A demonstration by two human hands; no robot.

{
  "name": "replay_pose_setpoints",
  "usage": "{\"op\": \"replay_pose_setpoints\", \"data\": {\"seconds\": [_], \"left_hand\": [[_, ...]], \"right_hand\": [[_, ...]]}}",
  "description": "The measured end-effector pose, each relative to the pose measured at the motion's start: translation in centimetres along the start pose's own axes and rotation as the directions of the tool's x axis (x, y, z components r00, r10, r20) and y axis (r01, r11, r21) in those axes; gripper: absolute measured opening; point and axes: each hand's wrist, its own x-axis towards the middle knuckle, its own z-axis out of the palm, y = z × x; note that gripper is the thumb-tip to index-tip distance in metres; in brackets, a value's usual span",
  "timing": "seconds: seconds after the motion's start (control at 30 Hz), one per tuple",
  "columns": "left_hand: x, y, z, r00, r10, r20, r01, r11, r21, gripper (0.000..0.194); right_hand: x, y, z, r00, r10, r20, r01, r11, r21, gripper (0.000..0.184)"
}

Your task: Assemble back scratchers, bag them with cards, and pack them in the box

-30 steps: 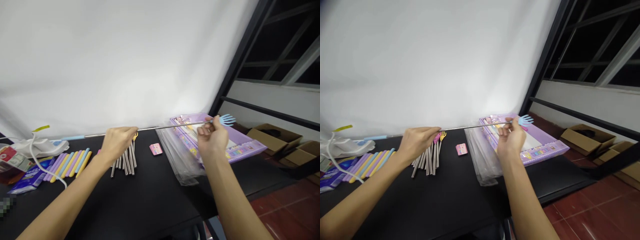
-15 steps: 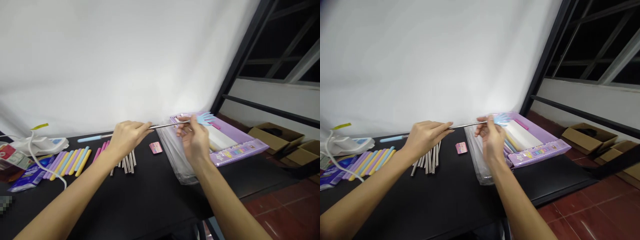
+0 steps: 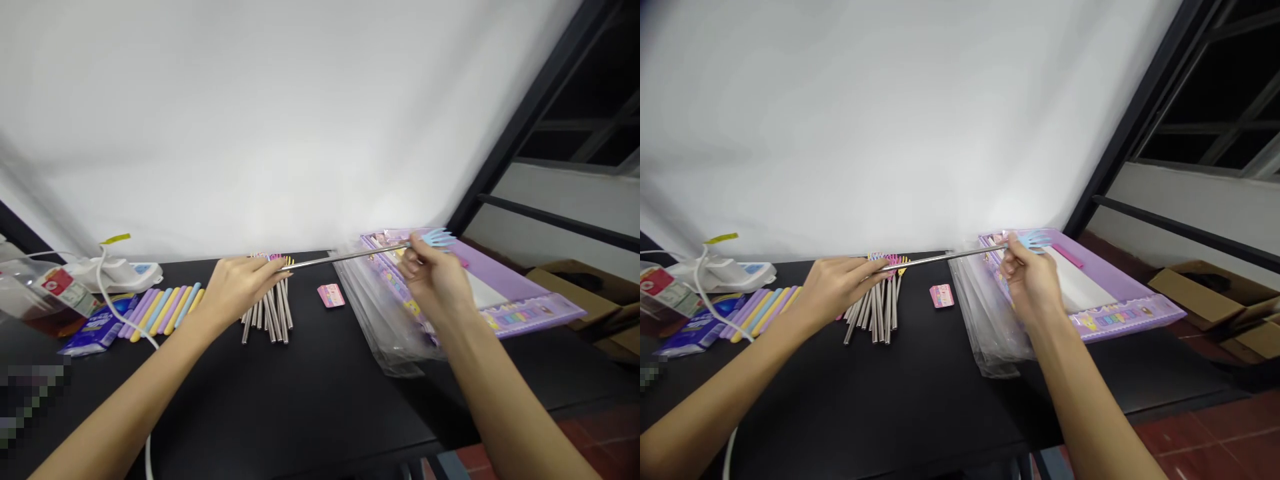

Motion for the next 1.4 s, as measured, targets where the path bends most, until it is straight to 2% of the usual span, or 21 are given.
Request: {"op": "replay_pose_setpoints", "data": {"seconds": [0.07,0.13,0.2,0.27,0.37,0.5,0.6,0.7,0.77,0.87,1.03,1.1,1.17,1.23,1.3,1.4], "left_hand": [[-0.5,-0.5,-0.1,1.0,-0.007,-0.01,0.007,1.0,0.017,0.026],[-0.1,-0.2,-0.1,0.999,0.032,-0.011,-0.032,0.999,0.01,0.029],[1.1,1.0,-0.1,0.995,0.102,0.007,-0.102,0.995,-0.024,0.033],[2.4,2.2,-0.1,0.996,0.094,0.01,-0.094,0.995,-0.039,0.037],[3.3,3.2,0.0,0.999,0.033,0.024,-0.03,0.993,-0.115,0.037],[2.6,2.9,-0.3,0.998,-0.018,0.055,0.034,0.947,-0.32,0.036],[2.2,2.9,-1.0,0.975,-0.081,0.208,0.178,0.843,-0.507,0.038],[2.4,3.1,-1.7,0.916,-0.086,0.391,0.33,0.716,-0.616,0.036],[2.7,3.4,-1.9,0.9,-0.089,0.427,0.363,0.696,-0.62,0.034],[3.1,4.0,-1.6,0.908,-0.14,0.396,0.364,0.733,-0.575,0.033],[2.8,4.2,-0.6,0.953,-0.104,0.286,0.265,0.742,-0.615,0.028],[1.9,3.0,-0.4,0.966,-0.109,0.233,0.229,0.78,-0.583,0.028],[0.8,1.3,-0.5,0.974,-0.127,0.188,0.208,0.834,-0.511,0.027],[0.2,0.0,-0.7,0.973,-0.138,0.185,0.206,0.881,-0.426,0.027],[0.3,-0.3,-0.7,0.966,-0.142,0.216,0.214,0.908,-0.36,0.027],[1.5,0.7,-0.4,0.97,-0.09,0.226,0.159,0.938,-0.308,0.031]], "right_hand": [[0.2,-0.1,-0.7,0.998,-0.011,-0.06,0.013,0.999,0.03,0.031],[-0.3,0.7,-0.4,0.999,0.008,-0.047,-0.007,1.0,0.009,0.033],[-1.2,2.1,0.8,0.996,0.073,0.053,-0.069,0.995,-0.066,0.034],[-2.2,3.4,2.3,0.97,0.112,0.214,-0.089,0.99,-0.111,0.03],[-2.8,4.2,3.8,0.945,0.04,0.325,0.026,0.98,-0.199,0.03],[-2.5,4.2,4.0,0.905,-0.028,0.425,0.147,0.957,-0.252,0.027],[-2.3,4.3,3.6,0.872,-0.024,0.489,0.165,0.955,-0.246,0.026],[-2.3,4.6,3.5,0.841,0.025,0.54,0.129,0.961,-0.246,0.026],[-2.5,4.9,3.6,0.85,0.075,0.521,0.047,0.975,-0.216,0.027],[-2.9,5.6,4.0,0.879,0.118,0.461,-0.052,0.987,-0.154,0.029],[-3.1,5.6,4.0,0.881,0.083,0.466,0.027,0.974,-0.224,0.026],[-2.3,4.7,3.6,0.931,0.014,0.365,0.05,0.985,-0.164,0.023],[-1.2,3.6,2.9,0.979,-0.089,0.183,0.098,0.994,-0.039,0.026],[-0.4,2.8,2.5,0.985,-0.163,0.054,0.161,0.986,0.045,0.027],[-0.3,2.6,2.6,0.988,-0.143,0.051,0.14,0.989,0.058,0.026],[-0.8,3.1,3.1,0.988,-0.011,0.155,0.013,1.0,-0.006,0.028]]}}
